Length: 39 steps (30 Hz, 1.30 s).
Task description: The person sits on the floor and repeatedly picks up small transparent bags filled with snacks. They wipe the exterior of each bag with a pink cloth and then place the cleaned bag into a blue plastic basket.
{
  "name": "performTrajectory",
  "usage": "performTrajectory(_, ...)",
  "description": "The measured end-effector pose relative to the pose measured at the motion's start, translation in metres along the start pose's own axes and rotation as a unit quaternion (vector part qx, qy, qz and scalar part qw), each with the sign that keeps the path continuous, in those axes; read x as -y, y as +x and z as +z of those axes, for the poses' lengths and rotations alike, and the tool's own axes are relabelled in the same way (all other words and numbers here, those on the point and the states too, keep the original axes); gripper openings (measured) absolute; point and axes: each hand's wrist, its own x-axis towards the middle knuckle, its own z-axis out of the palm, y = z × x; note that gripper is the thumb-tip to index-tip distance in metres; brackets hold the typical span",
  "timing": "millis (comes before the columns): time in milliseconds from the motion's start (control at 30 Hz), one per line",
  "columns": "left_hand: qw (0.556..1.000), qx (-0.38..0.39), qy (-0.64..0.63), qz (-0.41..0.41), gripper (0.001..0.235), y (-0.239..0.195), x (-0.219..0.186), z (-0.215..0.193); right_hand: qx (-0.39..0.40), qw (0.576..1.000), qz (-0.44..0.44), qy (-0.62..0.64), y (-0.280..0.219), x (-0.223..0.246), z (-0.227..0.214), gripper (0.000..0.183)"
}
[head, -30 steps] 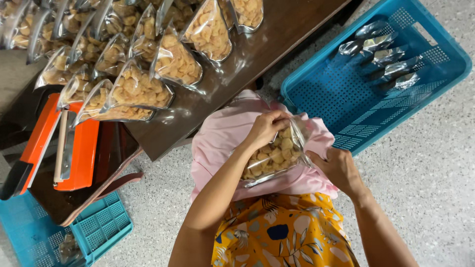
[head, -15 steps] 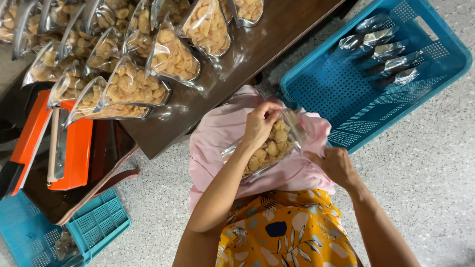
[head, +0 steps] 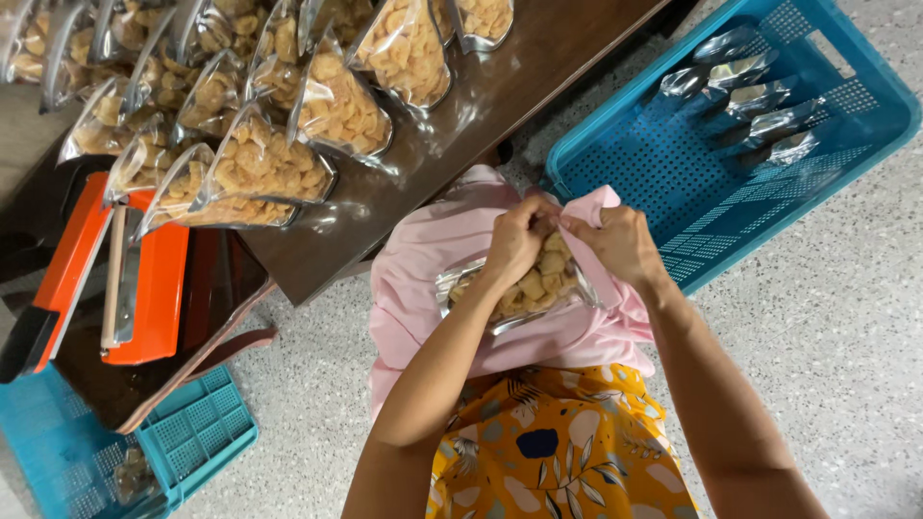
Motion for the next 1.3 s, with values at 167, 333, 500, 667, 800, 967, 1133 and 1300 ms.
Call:
performTrajectory(167, 0.999, -0.030, 0.024, 0.028, 0.009, -0.001, 0.003, 0.000, 0.091, 0.993, 0.071, 0.003, -0.039, -0.034, -0.004, 0.050)
performTrajectory(333, 0.999, 0.008, 0.052, -0.013, 0.031, -0.002, -0.014, 0.000, 0.202, 0.910, 0.085, 0.352, -0.100, -0.091, -0.023, 0.030)
performTrajectory(500, 0.981, 0.032, 0.190, -0.020, 0.069, -0.003, -0.047, 0.006, 0.056, 0.706, 0.067, 0.702, -0.109, -0.107, -0.062, 0.024)
performTrajectory(667, 0.987, 0.023, 0.156, -0.019, 0.072, -0.005, -0.037, 0.009, 0.043, 0.760, 0.077, 0.644, -0.092, -0.087, -0.063, 0.038)
performTrajectory(800, 0.993, 0.042, 0.111, -0.005, 0.071, -0.004, -0.020, 0.006, 0.059, 0.888, 0.021, 0.456, -0.088, -0.082, -0.050, 0.031)
performTrajectory(967, 0.992, 0.031, 0.121, -0.034, 0.058, -0.005, -0.028, 0.010, -0.029, 0.975, -0.147, 0.167, -0.088, -0.019, -0.035, 0.038)
performTrajectory(1133, 0.981, -0.006, 0.189, -0.032, 0.059, -0.013, -0.051, 0.021, -0.174, 0.944, -0.210, -0.184, -0.073, 0.025, -0.018, 0.040)
performTrajectory(1300, 0.981, -0.034, 0.191, 0.012, 0.052, -0.022, -0.056, 0.025, -0.187, 0.946, -0.098, -0.245, -0.055, 0.008, 0.005, 0.035)
